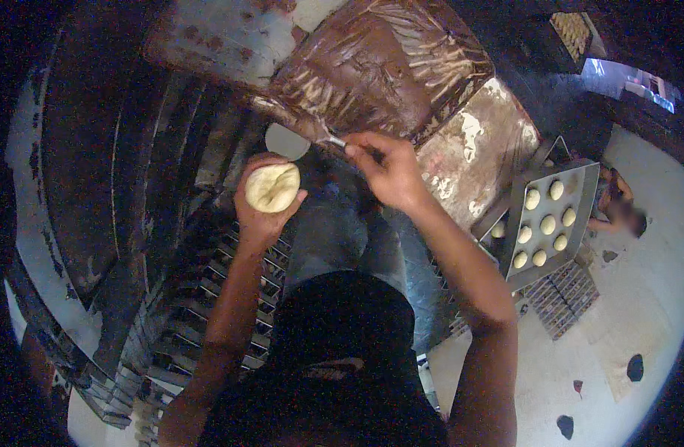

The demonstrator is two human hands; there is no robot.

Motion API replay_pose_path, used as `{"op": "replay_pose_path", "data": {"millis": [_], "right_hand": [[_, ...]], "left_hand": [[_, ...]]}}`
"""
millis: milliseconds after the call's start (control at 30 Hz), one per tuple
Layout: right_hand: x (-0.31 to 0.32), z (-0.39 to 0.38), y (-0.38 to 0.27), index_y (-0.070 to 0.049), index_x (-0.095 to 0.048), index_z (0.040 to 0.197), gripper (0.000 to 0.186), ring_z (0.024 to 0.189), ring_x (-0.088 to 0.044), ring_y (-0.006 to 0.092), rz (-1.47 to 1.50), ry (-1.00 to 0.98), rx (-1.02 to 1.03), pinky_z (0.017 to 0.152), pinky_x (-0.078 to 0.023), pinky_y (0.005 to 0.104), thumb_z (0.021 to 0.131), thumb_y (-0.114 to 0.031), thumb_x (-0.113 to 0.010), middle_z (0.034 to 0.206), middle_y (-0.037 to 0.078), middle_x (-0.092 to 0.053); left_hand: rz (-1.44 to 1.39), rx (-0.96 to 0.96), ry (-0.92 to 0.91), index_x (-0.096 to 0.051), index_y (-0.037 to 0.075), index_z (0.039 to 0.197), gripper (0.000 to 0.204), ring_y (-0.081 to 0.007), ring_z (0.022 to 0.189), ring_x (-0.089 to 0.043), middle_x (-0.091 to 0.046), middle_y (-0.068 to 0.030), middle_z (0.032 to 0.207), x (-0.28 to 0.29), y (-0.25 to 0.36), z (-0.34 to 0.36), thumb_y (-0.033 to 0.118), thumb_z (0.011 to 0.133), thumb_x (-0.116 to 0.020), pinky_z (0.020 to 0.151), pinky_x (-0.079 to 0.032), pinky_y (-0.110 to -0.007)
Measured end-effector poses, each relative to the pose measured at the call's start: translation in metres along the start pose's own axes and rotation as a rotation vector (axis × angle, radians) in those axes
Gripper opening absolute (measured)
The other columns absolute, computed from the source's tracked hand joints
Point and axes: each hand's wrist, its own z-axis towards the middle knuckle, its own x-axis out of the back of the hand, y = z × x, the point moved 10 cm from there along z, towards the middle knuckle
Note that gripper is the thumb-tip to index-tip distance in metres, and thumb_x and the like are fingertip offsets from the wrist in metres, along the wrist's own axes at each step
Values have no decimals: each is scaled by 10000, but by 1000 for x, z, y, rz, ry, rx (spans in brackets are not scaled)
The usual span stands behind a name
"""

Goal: The person fills dough balls with a brown paste using a small knife and places them onto a metal baking tray.

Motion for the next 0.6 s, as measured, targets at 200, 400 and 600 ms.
{"op": "replay_pose_path", "data": {"millis": [200,400,600], "right_hand": [[30,-56,-154,-19,-748,1012,135,814,-658,263,-125,145,476,712,-532,354,881,9,-732,926,127,-707],[40,-94,-53,2,-674,992,211,869,-638,316,-470,494,649,767,-519,381,822,119,-717,981,174,-665],[82,-111,103,-5,-664,1018,106,1067,-641,322,-426,861,156,951,-500,384,922,39,-673,1057,165,-680]], "left_hand": [[-293,104,-179,-625,18,1249,572,-142,1104,-654,-679,-65,1214,-39,71,23,-28,738,-877,982,-530,-312],[-419,120,-126,-616,0,1227,571,-151,1100,-666,-690,-80,1175,-40,55,14,-73,718,-864,977,-535,-298],[-289,103,-179,-616,-2,1204,597,-154,1076,-665,-684,-81,1141,-60,64,-5,-32,687,-913,952,-560,-311]]}}
